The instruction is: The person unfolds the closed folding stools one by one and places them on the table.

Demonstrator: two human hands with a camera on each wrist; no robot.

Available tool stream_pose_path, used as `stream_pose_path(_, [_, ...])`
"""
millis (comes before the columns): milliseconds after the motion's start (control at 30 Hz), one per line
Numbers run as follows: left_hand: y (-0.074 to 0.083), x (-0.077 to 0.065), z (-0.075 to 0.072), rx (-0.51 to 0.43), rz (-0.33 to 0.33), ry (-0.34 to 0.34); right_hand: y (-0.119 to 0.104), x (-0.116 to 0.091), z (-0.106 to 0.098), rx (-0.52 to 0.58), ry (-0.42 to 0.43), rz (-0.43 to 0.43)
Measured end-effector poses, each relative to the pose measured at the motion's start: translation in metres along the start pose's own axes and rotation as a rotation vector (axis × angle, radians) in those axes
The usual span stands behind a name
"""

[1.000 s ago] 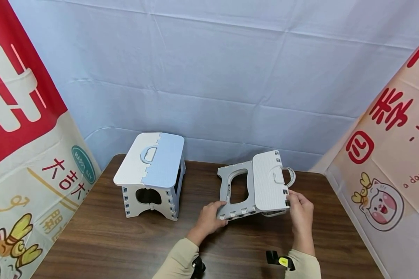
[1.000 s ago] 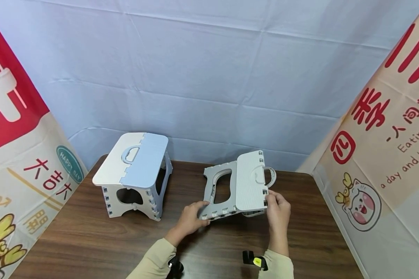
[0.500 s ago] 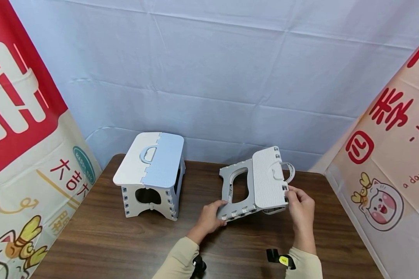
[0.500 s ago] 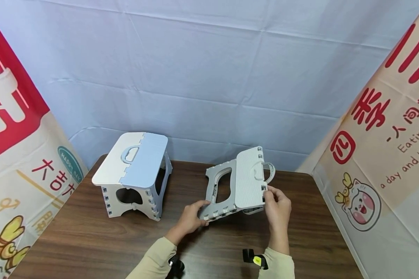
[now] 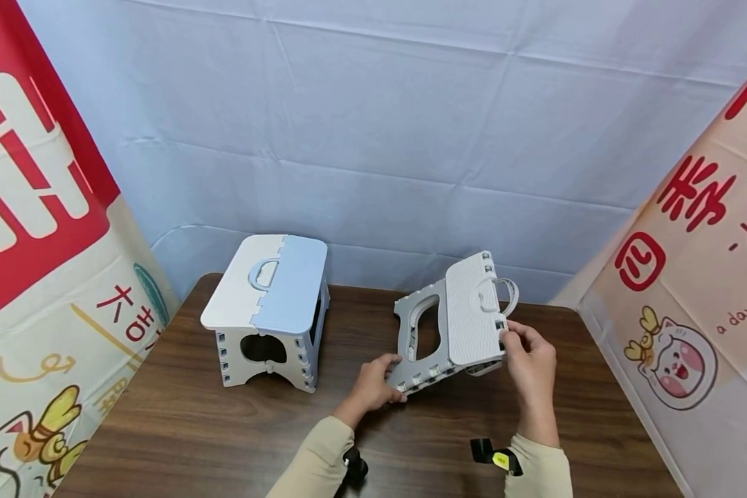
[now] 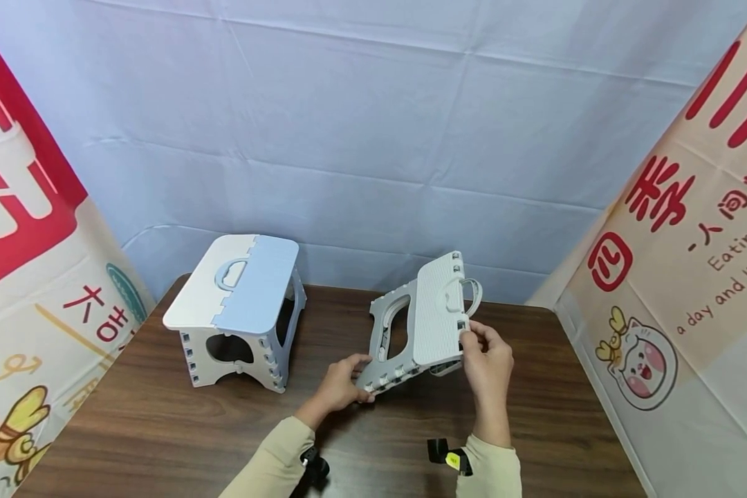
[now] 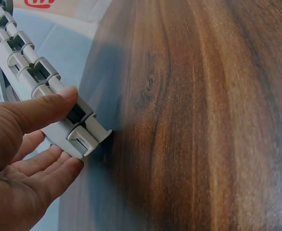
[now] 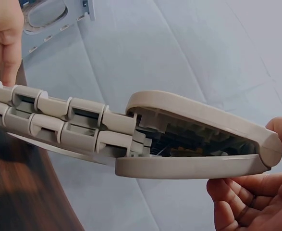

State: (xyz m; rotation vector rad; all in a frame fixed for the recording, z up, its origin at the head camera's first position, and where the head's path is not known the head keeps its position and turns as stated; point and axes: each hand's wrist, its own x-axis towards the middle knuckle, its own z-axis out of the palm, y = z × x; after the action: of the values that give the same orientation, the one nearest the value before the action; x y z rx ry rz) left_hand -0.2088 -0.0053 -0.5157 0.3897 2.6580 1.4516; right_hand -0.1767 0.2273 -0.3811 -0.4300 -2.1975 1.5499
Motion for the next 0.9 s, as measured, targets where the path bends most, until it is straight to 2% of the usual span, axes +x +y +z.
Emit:
stream_pose_path(333, [0.001, 0.004, 0.003, -0.024, -0.025, -0.015, -0.006, -0.001, 0.001, -0.012, -0.019, -0.018])
stream_pose_path(633, [0.007, 0.004, 0.01, -0.148, -0.071, -0.047, -0.012, -0.001, 0.003, -0.026, -0.01, -0.11])
stream_pose_path(900, [0.006, 0.007, 0.016, -0.203, -0.056, -0.048, -0.014, -0.001, 0.006, -0.023, -0.004, -0.146])
